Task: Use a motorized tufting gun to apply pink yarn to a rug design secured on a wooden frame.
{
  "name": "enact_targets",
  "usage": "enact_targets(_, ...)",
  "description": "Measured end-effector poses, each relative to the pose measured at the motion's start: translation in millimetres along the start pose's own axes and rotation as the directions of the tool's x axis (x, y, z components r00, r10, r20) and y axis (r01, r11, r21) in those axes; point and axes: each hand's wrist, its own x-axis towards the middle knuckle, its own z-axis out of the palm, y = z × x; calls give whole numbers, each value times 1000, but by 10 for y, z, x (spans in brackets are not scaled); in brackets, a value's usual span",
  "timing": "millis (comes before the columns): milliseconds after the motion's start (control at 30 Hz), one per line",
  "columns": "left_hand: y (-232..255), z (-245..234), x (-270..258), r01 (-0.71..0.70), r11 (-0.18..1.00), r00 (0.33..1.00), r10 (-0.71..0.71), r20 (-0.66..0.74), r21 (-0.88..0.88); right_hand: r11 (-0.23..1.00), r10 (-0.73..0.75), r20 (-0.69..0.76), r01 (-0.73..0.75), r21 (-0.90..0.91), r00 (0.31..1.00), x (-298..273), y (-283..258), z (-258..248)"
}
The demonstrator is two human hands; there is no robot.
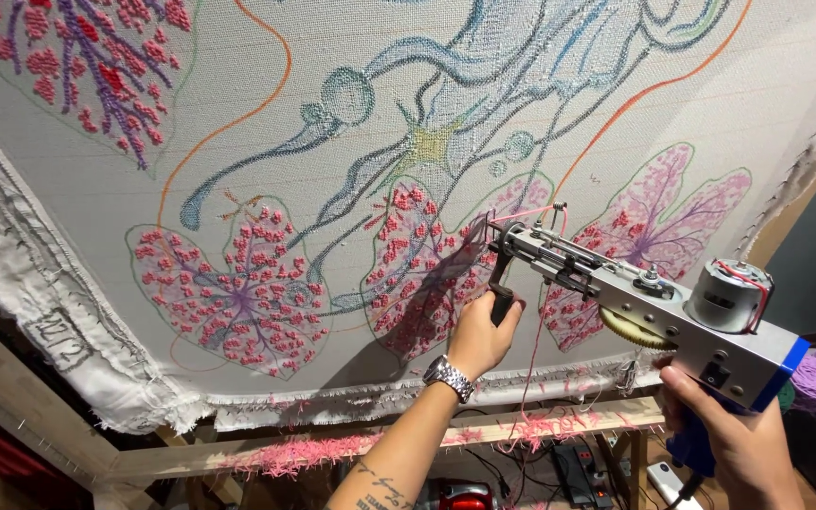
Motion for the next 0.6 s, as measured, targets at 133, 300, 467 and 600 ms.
enact_targets(133, -11, 14, -42, -47, 999, 999, 47, -15, 11, 999, 51, -19, -52, -17, 999, -16, 10, -47)
enact_targets(300, 4, -15, -25, -3, 1000, 1000, 3, 0, -18, 995, -49, 89, 42, 86, 995, 12, 158, -125)
enact_targets(467, -141, -8, 79, -20, 1000, 1000, 20, -10, 23, 999, 31, -19, -31, -9, 999, -27, -74, 161)
enact_targets(600, -220, 3, 132, -14, 1000, 1000, 14, -19, -9, 1000, 20, -46, -20, 11, 999, -48, -115, 272)
